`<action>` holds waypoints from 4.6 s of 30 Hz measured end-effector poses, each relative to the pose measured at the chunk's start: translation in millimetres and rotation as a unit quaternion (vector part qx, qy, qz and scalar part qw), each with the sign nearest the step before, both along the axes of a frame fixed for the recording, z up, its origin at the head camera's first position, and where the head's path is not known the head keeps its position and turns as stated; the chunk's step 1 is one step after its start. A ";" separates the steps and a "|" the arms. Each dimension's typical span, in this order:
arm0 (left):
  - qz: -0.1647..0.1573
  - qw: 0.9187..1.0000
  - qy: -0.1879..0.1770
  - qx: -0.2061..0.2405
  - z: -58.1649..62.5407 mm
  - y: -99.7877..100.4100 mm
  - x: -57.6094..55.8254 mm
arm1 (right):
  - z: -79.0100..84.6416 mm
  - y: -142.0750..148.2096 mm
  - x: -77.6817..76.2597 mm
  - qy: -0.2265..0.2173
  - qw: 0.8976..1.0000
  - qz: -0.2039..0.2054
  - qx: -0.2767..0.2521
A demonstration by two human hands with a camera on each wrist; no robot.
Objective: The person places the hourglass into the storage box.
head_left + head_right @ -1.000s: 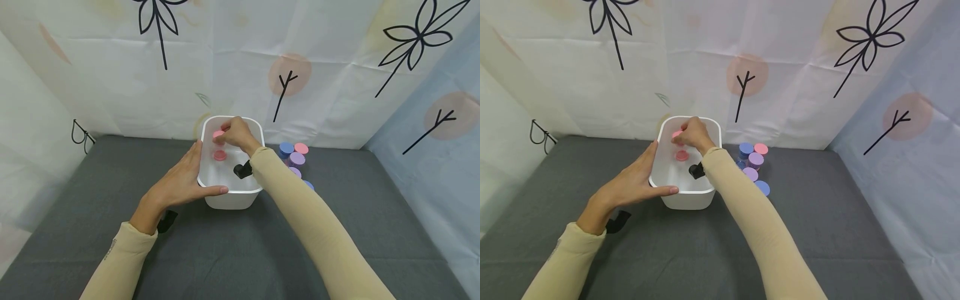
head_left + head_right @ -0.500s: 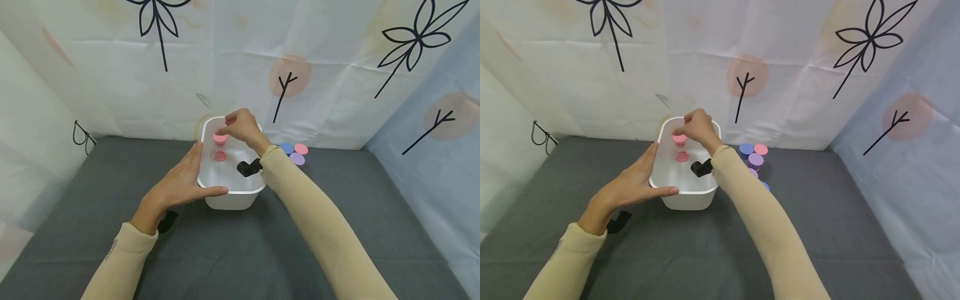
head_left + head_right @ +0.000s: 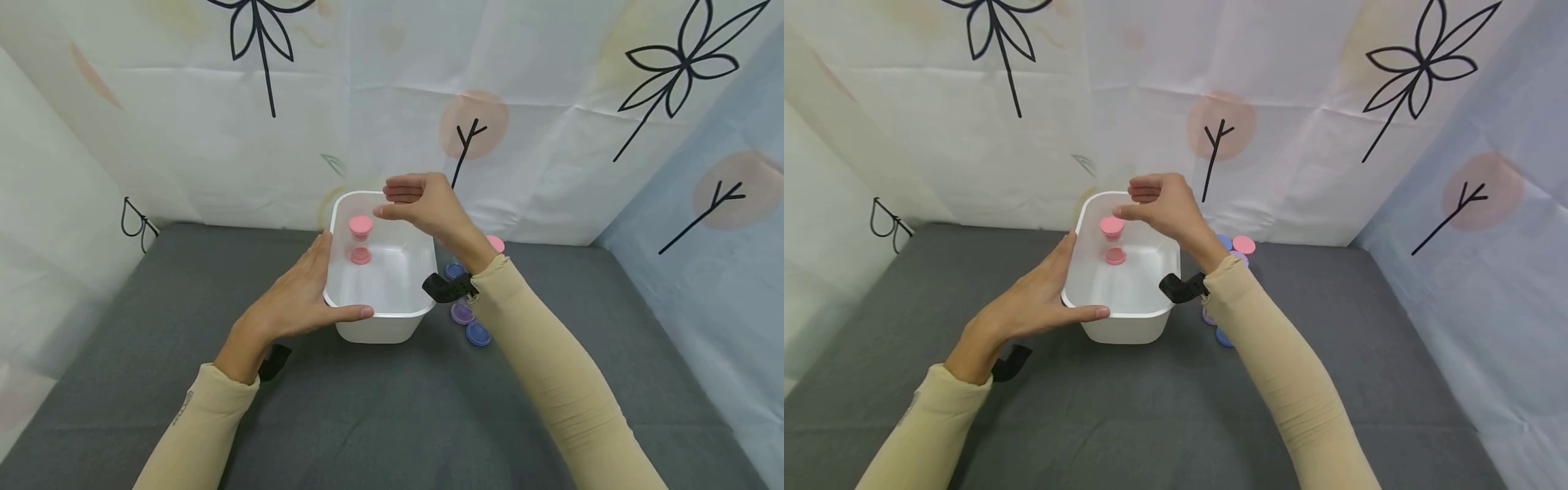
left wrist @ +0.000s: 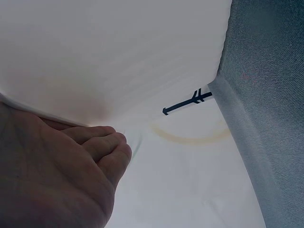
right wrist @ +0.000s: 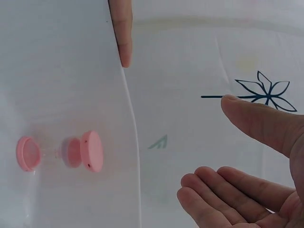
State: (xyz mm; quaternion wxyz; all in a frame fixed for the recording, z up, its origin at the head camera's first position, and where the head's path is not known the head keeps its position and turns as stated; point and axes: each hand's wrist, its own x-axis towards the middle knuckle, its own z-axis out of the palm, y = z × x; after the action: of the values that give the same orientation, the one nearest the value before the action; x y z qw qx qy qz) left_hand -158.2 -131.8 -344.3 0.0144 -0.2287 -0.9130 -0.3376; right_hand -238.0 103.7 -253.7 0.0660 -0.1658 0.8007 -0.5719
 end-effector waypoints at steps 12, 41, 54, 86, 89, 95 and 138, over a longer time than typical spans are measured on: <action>-0.017 0.999 0.036 0.019 -1.3 1.2 1.1 | -12.6 63.2 29.9 0.040 0.998 -0.015 -0.047; -0.020 0.999 0.032 0.031 -1.7 4.3 -2.6 | -89.8 173.5 82.8 0.027 0.995 -0.082 -0.043; -0.012 0.999 0.018 0.024 -0.6 4.0 -2.1 | -95.7 190.6 88.0 0.010 1.000 -0.014 -0.020; -0.006 1.000 0.015 0.025 1.7 0.6 2.1 | -100.5 192.1 86.7 0.014 0.990 0.054 0.131; -0.005 1.000 0.013 0.021 1.3 0.7 2.5 | -98.9 193.8 88.5 0.025 0.989 0.055 0.132; -0.011 0.999 0.016 0.025 1.1 1.3 2.2 | -88.3 204.1 93.4 0.040 0.994 0.049 0.095; -0.014 0.999 0.020 0.025 0.8 0.2 -0.1 | -20.1 80.4 81.5 0.057 0.969 0.048 -0.238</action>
State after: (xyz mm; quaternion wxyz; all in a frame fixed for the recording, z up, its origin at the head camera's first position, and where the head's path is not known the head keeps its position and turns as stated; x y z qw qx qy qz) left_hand -158.3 -131.6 -343.5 0.0336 -0.2479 -0.9004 -0.3561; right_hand -156.5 184.1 -273.8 0.0060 -0.2471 0.6355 -0.7315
